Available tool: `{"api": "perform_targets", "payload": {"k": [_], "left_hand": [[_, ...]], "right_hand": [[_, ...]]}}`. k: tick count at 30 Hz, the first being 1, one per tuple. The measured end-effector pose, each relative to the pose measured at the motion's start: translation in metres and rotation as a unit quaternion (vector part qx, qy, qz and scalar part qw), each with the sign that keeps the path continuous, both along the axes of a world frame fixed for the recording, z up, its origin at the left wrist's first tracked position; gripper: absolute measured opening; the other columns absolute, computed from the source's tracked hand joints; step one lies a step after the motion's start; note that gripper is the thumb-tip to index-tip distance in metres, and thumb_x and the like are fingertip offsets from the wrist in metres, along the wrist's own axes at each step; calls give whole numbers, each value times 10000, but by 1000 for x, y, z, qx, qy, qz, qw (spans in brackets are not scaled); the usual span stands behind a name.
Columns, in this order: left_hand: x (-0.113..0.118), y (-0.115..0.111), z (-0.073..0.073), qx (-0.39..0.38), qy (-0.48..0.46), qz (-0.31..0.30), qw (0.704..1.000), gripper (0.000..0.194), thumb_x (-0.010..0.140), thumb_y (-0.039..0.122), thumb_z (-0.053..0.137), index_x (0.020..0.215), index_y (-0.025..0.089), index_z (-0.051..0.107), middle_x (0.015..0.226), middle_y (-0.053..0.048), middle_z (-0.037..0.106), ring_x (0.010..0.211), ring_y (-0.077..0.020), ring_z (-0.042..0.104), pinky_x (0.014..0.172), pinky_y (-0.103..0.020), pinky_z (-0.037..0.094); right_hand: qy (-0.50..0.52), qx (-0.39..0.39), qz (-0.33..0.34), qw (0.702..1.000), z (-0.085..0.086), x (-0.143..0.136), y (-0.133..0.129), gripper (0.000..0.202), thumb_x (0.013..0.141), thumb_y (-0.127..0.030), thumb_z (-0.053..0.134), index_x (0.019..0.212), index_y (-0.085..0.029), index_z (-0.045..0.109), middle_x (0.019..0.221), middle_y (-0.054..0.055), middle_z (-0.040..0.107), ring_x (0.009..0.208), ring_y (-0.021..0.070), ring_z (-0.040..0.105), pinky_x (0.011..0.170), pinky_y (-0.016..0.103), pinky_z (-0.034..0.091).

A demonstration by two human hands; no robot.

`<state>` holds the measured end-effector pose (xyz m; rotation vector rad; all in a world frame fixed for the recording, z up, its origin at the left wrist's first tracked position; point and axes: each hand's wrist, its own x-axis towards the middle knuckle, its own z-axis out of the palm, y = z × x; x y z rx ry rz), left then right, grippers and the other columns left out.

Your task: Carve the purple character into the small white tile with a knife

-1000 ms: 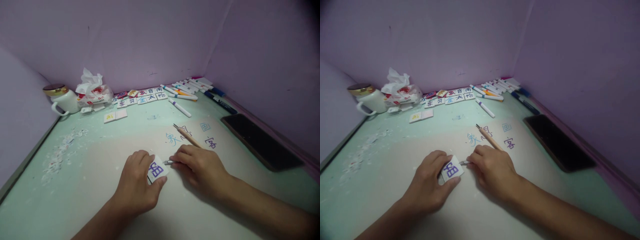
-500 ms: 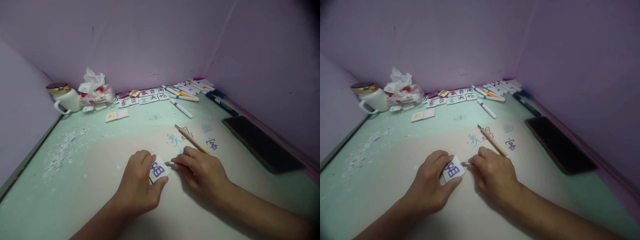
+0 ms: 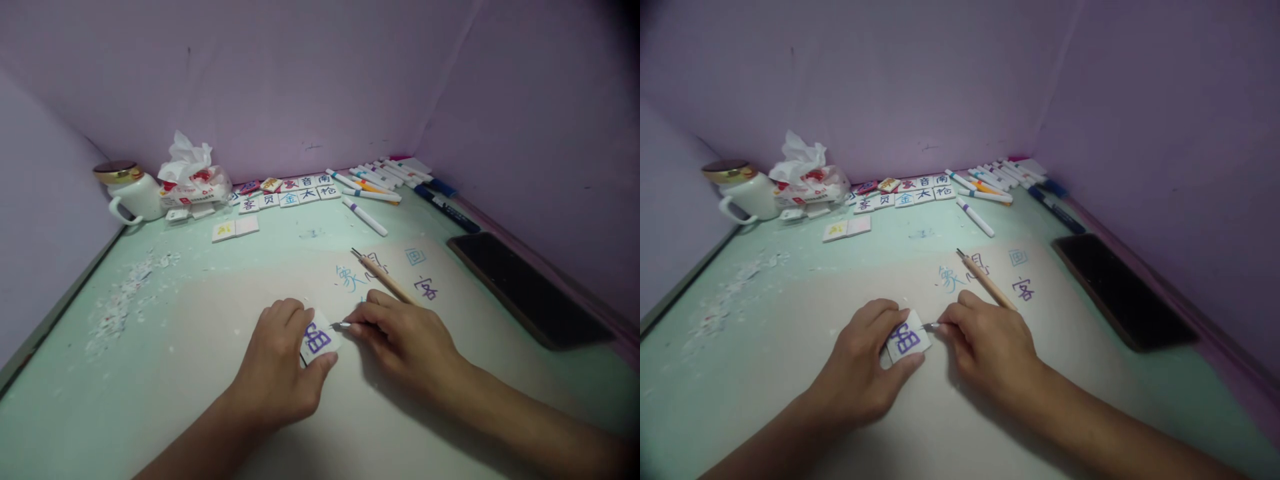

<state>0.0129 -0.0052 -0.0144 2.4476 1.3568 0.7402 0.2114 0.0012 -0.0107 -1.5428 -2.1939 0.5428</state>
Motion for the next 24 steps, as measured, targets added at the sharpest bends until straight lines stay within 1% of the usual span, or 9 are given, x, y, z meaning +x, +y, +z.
{"api": "perform_targets", "payload": {"k": [7, 12, 14, 18, 22, 24], "left_hand": [[-1, -2, 0, -2, -1, -4, 1000, 316, 740, 276, 623, 999, 108, 557, 986, -135, 561, 905, -269, 527, 778, -448, 475], [-1, -2, 0, -5, 0, -2, 1000, 319, 736, 273, 627, 1001, 110, 556, 983, -131, 558, 903, -265, 523, 780, -447, 474], [-1, -2, 0, -8, 1, -2, 1000, 318, 734, 273, 628, 997, 108, 559, 974, -130, 556, 899, -265, 520, 777, -449, 474], [0, -1, 1, -10, 1, -4, 1000, 326, 734, 268, 624, 1009, 102, 563, 968, -130, 550, 890, -265, 516, 768, -450, 473], [0, -1, 1, -9, 4, -5, 1000, 319, 743, 267, 616, 1012, 105, 563, 980, -134, 543, 900, -270, 514, 783, -462, 469], [0, -1, 0, -7, 8, -9, 1000, 324, 751, 269, 606, 1028, 109, 556, 995, -137, 539, 910, -273, 510, 787, -469, 468]], "right_hand": [[6, -54, 17, 998, 6, 4, 7, 129, 848, -232, 545, 808, -267, 662, 743, -30, 633, 691, 159, 595, 571, 262, 335], [11, -70, 14, 997, 8, 3, 7, 116, 842, -241, 561, 803, -271, 666, 736, -34, 640, 690, 157, 600, 573, 264, 344], [6, -53, 10, 999, 6, 3, 4, 120, 838, -241, 560, 802, -273, 669, 738, -30, 643, 685, 161, 604, 565, 266, 346], [-6, 12, 15, 1000, 4, 7, -1, 123, 827, -243, 553, 810, -261, 673, 740, -12, 641, 662, 171, 604, 531, 265, 347], [29, 33, 19, 999, 1, 12, 0, 121, 825, -225, 555, 805, -241, 673, 743, 0, 648, 711, 169, 614, 582, 254, 401], [32, 57, 15, 998, -1, 13, 1, 155, 845, -216, 524, 812, -228, 675, 723, 7, 645, 688, 166, 613, 579, 253, 404]]}}
